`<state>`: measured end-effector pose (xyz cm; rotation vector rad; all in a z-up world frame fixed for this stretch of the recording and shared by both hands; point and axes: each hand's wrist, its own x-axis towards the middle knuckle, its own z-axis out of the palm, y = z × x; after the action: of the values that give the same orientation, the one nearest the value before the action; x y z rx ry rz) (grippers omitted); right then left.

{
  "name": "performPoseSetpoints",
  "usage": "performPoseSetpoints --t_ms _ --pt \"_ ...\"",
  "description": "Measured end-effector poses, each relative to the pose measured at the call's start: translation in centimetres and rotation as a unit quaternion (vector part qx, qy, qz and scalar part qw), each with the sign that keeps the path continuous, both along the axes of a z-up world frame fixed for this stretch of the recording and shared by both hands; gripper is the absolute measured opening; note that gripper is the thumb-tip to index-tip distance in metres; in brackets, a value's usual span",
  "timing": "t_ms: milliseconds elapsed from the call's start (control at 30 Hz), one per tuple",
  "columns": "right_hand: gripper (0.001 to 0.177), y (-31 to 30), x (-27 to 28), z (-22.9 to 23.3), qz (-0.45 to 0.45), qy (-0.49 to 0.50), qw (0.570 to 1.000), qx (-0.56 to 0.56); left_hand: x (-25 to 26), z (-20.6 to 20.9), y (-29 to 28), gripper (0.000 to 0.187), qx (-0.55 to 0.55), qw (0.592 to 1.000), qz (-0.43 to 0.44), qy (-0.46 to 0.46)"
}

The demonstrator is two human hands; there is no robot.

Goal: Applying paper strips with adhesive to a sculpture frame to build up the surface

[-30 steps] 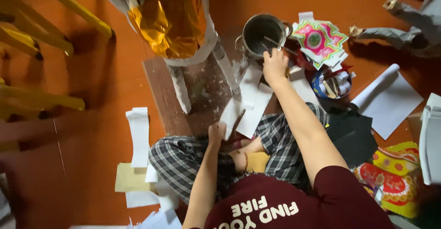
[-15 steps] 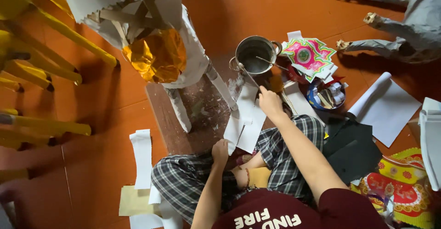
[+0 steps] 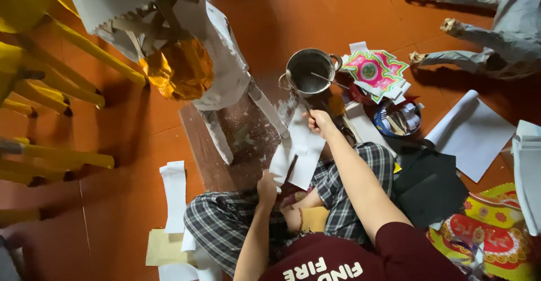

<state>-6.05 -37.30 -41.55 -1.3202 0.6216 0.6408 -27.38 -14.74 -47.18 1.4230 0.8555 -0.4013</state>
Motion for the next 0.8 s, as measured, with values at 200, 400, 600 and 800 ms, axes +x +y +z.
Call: performPoseSetpoints --t_ms 200,400,600,800 --pt "0.027 -0.4 -4.3 2.2 -0.055 -0.094 0.967 0.232 0.0 -1.5 0.4 0.020 0.281 0.934 -0.182 -0.124" --pt "0.035 -2.8 -10.9 2.8 0.016 -0.097 0.950 0.296 -0.7 -9.5 2.2 0.035 0.384 0.907 -0.035 -0.170" --pt "0.030 -0.5 -14.8 5.0 0.190 -0.094 0.970 0.123 -0.5 -12.2 1.6 0.013 0.314 0.943 0.027 -0.106" --pt "0.032 3.3 -15.5 3.7 0.266 -0.115 0.946 -0.143 0.1 -11.6 1.5 0.036 0.278 0.951 0.114 -0.075"
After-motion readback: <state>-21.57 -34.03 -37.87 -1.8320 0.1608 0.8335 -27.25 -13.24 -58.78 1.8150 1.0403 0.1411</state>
